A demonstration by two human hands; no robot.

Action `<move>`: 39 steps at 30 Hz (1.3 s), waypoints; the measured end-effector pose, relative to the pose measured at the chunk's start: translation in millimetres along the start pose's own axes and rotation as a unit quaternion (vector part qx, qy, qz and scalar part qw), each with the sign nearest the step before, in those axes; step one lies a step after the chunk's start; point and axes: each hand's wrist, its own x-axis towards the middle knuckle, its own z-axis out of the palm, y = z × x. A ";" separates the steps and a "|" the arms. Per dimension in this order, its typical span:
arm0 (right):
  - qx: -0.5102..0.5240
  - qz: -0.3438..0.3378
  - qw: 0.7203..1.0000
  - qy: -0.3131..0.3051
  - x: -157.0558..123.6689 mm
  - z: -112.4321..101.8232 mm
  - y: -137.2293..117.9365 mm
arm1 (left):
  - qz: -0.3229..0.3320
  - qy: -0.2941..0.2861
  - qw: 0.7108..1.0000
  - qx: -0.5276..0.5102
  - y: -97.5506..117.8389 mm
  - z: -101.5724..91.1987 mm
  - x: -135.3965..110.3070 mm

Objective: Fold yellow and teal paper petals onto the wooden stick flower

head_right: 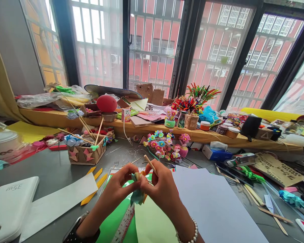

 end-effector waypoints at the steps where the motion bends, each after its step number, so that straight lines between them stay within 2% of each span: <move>1: 0.011 0.004 1.000 0.000 -0.4 -0.8 -1.1 | -0.006 -0.005 1.000 -0.018 0.2 -0.3 0.1; 6: 0.045 0.000 0.999 0.011 -1.5 -5.1 -4.9 | -0.017 -0.011 0.997 -0.075 0.0 -1.4 0.3; 15: 0.066 -0.014 0.998 -0.016 -0.9 -5.1 0.5 | -0.028 -0.030 0.993 -0.110 0.2 -2.1 0.3; 20: 0.061 -0.025 0.996 -0.054 -1.4 -10.4 -1.9 | -0.047 -0.051 0.992 -0.107 1.9 -3.8 0.7; 23: 0.018 -0.060 0.997 -0.052 -1.1 -13.7 -3.3 | -0.034 -0.048 0.992 -0.113 2.4 -4.5 -0.1; 28: -0.037 -0.121 0.992 -0.011 -3.7 -15.2 -9.2 | -0.006 -0.049 0.988 -0.150 2.6 -6.5 -0.4; 32: -0.017 -0.095 0.995 -0.012 -8.8 -15.2 -16.4 | 0.009 -0.080 0.977 -0.196 4.3 -9.7 -1.4; 39: 0.004 -0.052 0.998 -0.037 -12.1 -19.7 -22.4 | 0.008 -0.121 0.971 -0.205 14.2 -11.0 -5.0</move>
